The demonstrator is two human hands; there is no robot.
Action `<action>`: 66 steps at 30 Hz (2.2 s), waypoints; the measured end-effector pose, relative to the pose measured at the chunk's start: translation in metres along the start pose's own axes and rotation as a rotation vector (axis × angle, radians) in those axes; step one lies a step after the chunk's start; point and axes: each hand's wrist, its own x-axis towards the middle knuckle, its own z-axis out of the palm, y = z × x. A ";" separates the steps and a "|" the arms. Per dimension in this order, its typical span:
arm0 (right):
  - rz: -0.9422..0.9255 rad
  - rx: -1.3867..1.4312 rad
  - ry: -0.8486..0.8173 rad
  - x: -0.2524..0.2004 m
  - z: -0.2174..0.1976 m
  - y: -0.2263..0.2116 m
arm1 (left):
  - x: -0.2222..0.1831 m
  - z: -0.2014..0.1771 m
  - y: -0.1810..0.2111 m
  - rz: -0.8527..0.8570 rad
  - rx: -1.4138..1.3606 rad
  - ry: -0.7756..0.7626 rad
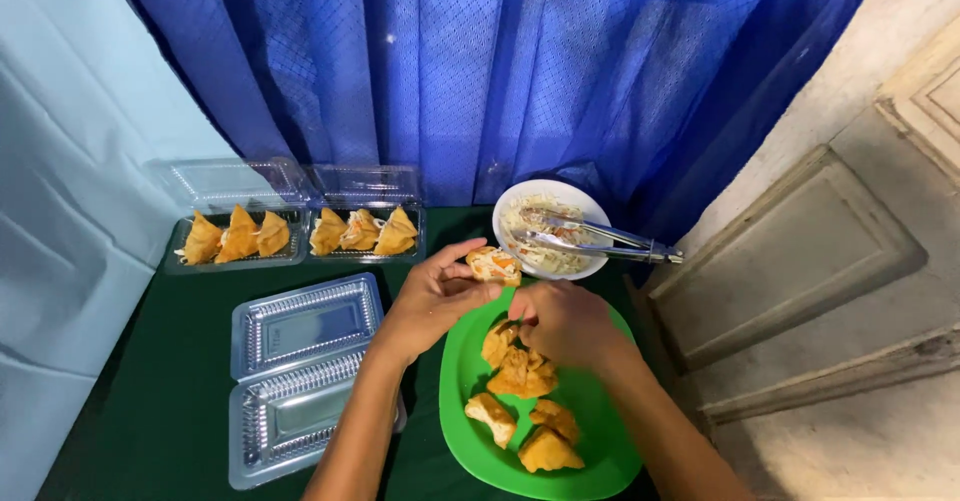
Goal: Stuffing fried tofu pieces with a vegetable mixture using metal tongs.
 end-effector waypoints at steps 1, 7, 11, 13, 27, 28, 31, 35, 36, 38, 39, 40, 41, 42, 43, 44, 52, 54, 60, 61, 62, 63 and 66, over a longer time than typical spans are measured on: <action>0.001 -0.001 0.002 0.001 0.002 0.008 | 0.001 0.001 -0.002 0.002 -0.001 -0.002; -0.298 0.453 0.380 -0.003 -0.021 0.030 | 0.002 0.005 -0.005 0.029 -0.025 -0.036; -0.287 0.577 0.518 -0.002 -0.025 0.017 | 0.002 0.004 -0.010 0.003 -0.066 -0.065; -0.232 0.632 0.526 -0.004 -0.023 0.004 | 0.003 0.002 -0.014 -0.009 -0.052 -0.090; -0.280 0.576 0.671 -0.009 -0.026 0.000 | 0.002 0.007 -0.006 0.021 0.031 -0.133; -0.279 0.576 0.670 -0.007 -0.024 0.009 | 0.001 0.007 -0.007 0.019 0.031 -0.132; -0.316 0.563 0.828 -0.010 -0.029 0.031 | 0.005 0.008 -0.010 0.030 0.035 -0.119; -0.259 0.044 1.044 -0.021 -0.037 0.064 | 0.006 0.006 -0.016 0.062 0.073 -0.092; -0.180 -0.139 1.105 -0.019 -0.034 0.075 | 0.006 0.006 -0.017 0.078 0.082 -0.081; -0.066 -0.081 0.956 -0.017 -0.029 0.096 | 0.009 0.005 -0.021 0.087 0.092 -0.075; 0.052 -0.027 0.806 -0.016 -0.026 0.107 | 0.010 0.005 -0.023 0.096 0.101 -0.074; 0.048 -0.025 0.805 -0.020 -0.028 0.105 | 0.008 0.005 -0.021 0.096 0.102 -0.070; 0.104 0.102 0.714 -0.024 -0.030 0.103 | 0.006 0.005 -0.019 0.094 0.112 -0.063; 0.158 0.228 0.625 -0.027 -0.033 0.101 | 0.005 0.006 -0.016 0.097 0.123 -0.057; 0.153 0.229 0.628 -0.028 -0.037 0.094 | 0.007 0.005 -0.015 0.102 0.125 -0.054; 0.154 0.289 0.595 -0.032 -0.039 0.087 | 0.007 0.006 -0.015 0.104 0.132 -0.057; 0.093 0.434 0.636 -0.033 -0.036 0.088 | 0.007 0.008 -0.017 0.110 0.144 -0.037; -0.013 0.744 0.849 -0.038 -0.042 0.068 | 0.009 0.009 -0.018 0.122 0.133 -0.034; -0.251 1.012 0.969 0.021 -0.015 0.082 | 0.006 0.007 -0.015 0.133 0.138 -0.016; -0.250 1.013 0.976 0.023 -0.013 0.078 | 0.007 0.007 -0.016 0.136 0.141 -0.022; -0.273 1.029 0.944 0.025 -0.012 0.075 | 0.008 0.007 -0.017 0.139 0.141 -0.003; -0.297 1.045 0.912 0.027 -0.012 0.071 | 0.010 0.008 -0.018 0.141 0.142 0.016; -0.305 0.970 0.981 0.030 -0.015 0.080 | 0.012 0.006 -0.021 0.159 0.169 0.058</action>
